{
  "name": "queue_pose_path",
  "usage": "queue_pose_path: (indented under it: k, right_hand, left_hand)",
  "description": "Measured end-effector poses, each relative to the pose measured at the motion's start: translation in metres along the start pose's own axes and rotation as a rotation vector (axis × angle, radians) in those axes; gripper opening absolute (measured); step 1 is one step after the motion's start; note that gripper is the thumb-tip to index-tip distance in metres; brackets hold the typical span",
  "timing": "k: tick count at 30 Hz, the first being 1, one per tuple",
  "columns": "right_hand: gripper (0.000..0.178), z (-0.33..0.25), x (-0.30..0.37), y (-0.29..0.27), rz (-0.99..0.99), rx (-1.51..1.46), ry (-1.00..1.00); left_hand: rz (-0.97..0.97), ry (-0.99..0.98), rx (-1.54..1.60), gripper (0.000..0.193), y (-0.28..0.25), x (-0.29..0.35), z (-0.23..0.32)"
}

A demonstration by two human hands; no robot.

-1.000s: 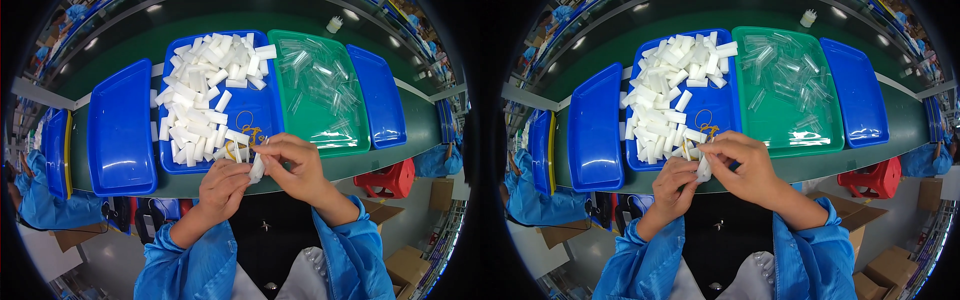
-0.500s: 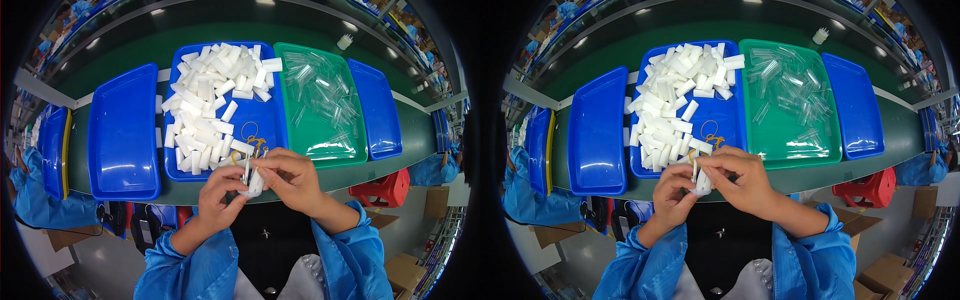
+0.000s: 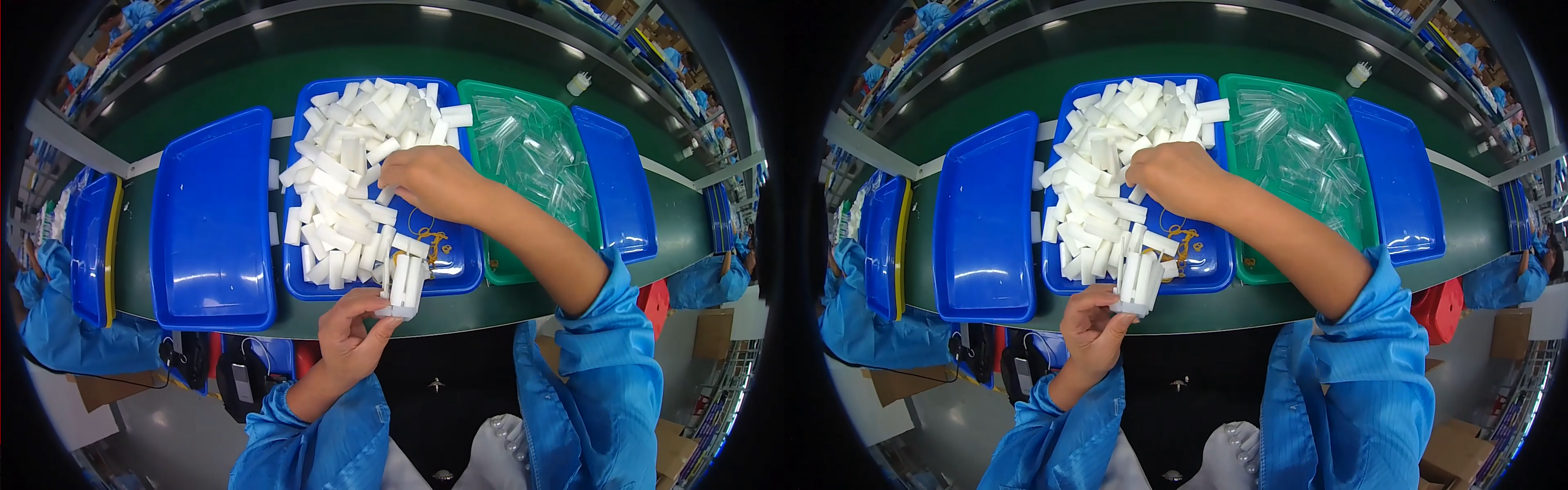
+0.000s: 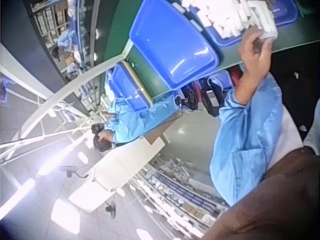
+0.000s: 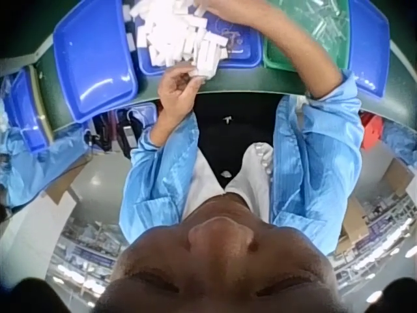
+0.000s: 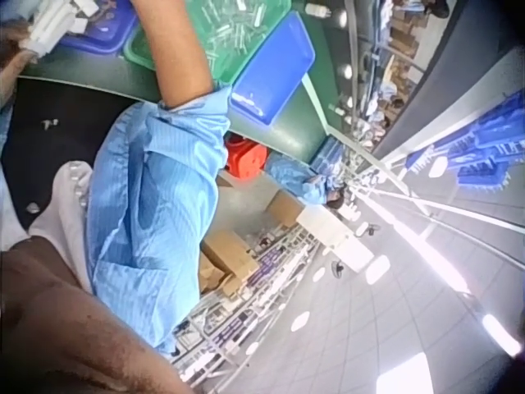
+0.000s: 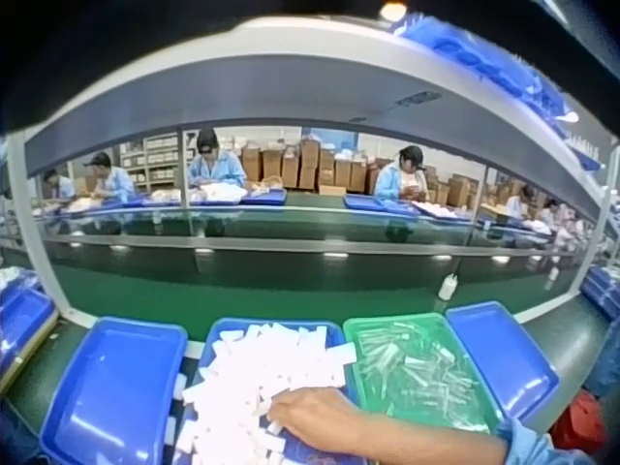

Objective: The person attaches white pieces onto a plastic holder, slides clear tubes over each piece, and secures the bundle with a rubber band before placing it onto the assembly line track. They then begin assembling another unit with white pieces and a holder.

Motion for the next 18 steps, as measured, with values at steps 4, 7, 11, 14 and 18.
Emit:
queue_pose_path:
  k: [4, 7, 11, 14, 18]
  right_hand:
    - [0.010, 0.004, -0.007, 0.014, -0.092, 0.126, -0.009]
    - [0.010, 0.004, -0.005, 0.015, -0.055, 0.142, -0.009]
    - [0.009, -0.001, 0.005, 0.011, 0.030, 0.113, 0.012]
    - [0.011, -0.001, 0.016, -0.006, 0.159, -0.088, 0.091]
    - [0.018, -0.011, 0.029, -0.036, 0.203, -0.282, 0.216]
  left_hand:
    - [0.055, -0.077, 0.049, 0.031, -0.004, 0.004, -0.002]
    - [0.048, -0.049, 0.040, 0.032, -0.006, 0.004, -0.002]
    - [0.038, 0.042, -0.104, 0.030, -0.003, 0.001, 0.003]
    - [-0.004, 0.125, -0.226, 0.026, 0.000, -0.006, 0.016]
    - [-0.120, 0.283, -0.386, 0.022, 0.013, -0.011, 0.028]
Point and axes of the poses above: each hand's wrist, its own x-axis away from the middle knuckle, its own y-axis out of the palm, z = x × y, the point moved 7 cm from there along -x, towards the middle knuckle, and after that the axes turned 1 degree about -y, right-handed, at the moved point
